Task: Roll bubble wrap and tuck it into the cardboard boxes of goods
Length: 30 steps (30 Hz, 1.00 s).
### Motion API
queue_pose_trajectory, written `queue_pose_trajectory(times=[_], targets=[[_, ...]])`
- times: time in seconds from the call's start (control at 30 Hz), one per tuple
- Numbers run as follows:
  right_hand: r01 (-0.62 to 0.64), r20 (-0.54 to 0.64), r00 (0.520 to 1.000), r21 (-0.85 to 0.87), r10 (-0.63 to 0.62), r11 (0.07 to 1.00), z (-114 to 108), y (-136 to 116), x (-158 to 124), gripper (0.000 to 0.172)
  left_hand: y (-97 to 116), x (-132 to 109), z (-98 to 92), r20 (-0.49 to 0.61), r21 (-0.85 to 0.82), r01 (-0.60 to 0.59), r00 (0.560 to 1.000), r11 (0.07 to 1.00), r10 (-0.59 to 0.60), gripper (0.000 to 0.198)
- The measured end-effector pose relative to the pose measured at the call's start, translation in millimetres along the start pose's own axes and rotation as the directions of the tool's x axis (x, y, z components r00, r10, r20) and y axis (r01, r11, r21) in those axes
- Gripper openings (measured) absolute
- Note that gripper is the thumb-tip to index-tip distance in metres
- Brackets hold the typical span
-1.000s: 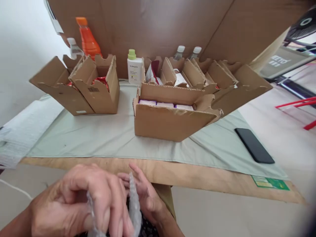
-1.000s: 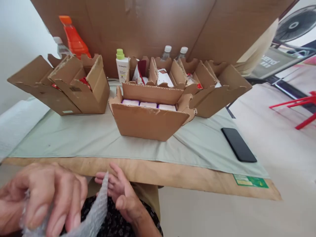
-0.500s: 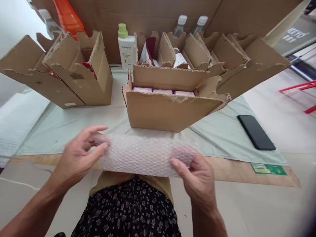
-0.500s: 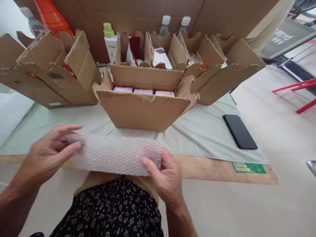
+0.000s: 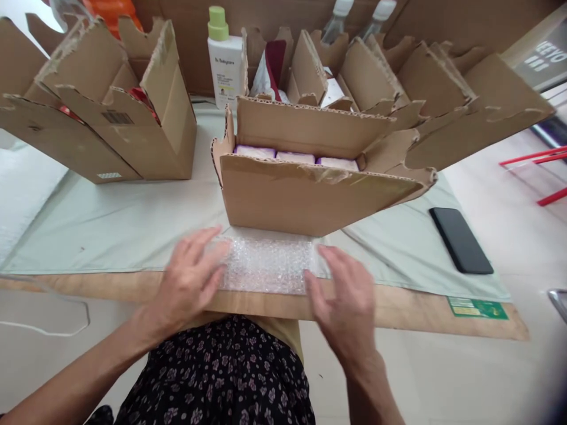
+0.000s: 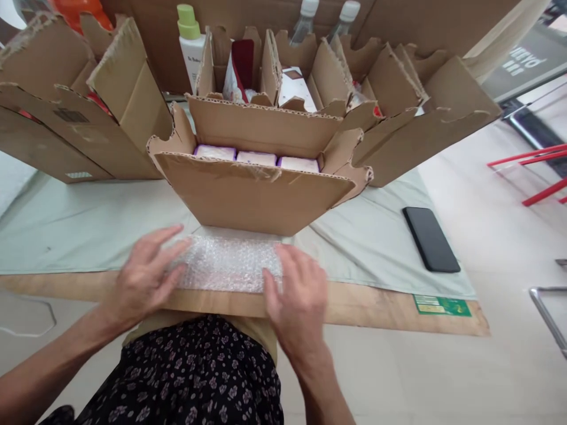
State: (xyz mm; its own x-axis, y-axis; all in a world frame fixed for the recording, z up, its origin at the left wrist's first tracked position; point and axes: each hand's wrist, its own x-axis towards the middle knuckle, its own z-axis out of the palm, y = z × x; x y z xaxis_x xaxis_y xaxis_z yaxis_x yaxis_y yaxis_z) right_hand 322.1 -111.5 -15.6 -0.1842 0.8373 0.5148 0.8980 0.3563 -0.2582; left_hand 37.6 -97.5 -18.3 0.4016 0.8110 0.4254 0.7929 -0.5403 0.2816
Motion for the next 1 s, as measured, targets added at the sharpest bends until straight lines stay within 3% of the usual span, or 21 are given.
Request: queue_pose_trajectory(times=[0.07, 0.17, 0.27, 0.4, 0.47, 0.57, 0.63, 0.73, 0.8, 1.0], targets=[[0.129, 0.157, 0.978, 0.064, -0.138, 0.990, 12.0, -13.5, 6.4, 0.033, 9.6, 0.8, 7.2, 0.139, -0.006, -0.099, 0.985, 0.995, 0.099, 0.034], [0.214, 0.317, 0.923, 0.054, -0.220, 0.975, 28.5, -16.7, -3.2, 0.034, 12.5, -3.0, 21.7, 0.266, -0.011, -0.122, 0.956, 0.992, 0.120, 0.028], [0.200, 0.293, 0.938, -0.019, -0.186, 0.980, 23.3, 4.7, -31.4, 0.039, 6.9, -10.7, 26.8, 0.280, -0.066, -0.088, 0.954, 0.994, 0.103, 0.032], [0.097, 0.150, 0.985, -0.043, -0.089, 0.994, -7.5, 47.7, -52.6, 0.022, -2.2, -8.4, 15.3, 0.187, -0.211, 0.074, 0.982, 0.975, -0.034, 0.038], [-0.022, 0.088, 0.996, 0.007, 0.022, 1.000, -18.9, 63.9, -42.8, 0.022, -7.3, 4.2, 7.7, 0.095, -0.267, 0.230, 0.973, 0.936, -0.212, 0.044], [-0.249, 0.089, 0.967, 0.144, 0.238, 0.958, -18.5, 77.3, -5.1, 0.044, -12.3, 33.7, 5.1, 0.051, -0.363, 0.405, 0.908, 0.840, -0.416, 0.059], [-0.375, 0.151, 0.925, 0.232, 0.347, 0.897, -7.9, 80.6, 25.0, 0.056, -11.6, 51.8, 11.4, 0.078, -0.448, 0.424, 0.896, 0.787, -0.438, 0.065], [-0.499, 0.234, 0.864, 0.289, 0.446, 0.817, 10.7, 80.9, 58.1, 0.050, -4.7, 64.8, 24.2, 0.121, -0.556, 0.417, 0.897, 0.719, -0.425, 0.058], [-0.521, 0.238, 0.852, 0.300, 0.467, 0.799, 18.6, 80.2, 67.8, 0.045, 0.9, 65.2, 29.5, 0.137, -0.585, 0.432, 0.887, 0.686, -0.441, 0.054], [-0.458, 0.130, 0.888, 0.330, 0.441, 0.825, 26.9, 83.6, 69.3, 0.040, 3.2, 71.1, 35.8, 0.087, -0.607, 0.391, 0.898, 0.692, -0.431, 0.058]])
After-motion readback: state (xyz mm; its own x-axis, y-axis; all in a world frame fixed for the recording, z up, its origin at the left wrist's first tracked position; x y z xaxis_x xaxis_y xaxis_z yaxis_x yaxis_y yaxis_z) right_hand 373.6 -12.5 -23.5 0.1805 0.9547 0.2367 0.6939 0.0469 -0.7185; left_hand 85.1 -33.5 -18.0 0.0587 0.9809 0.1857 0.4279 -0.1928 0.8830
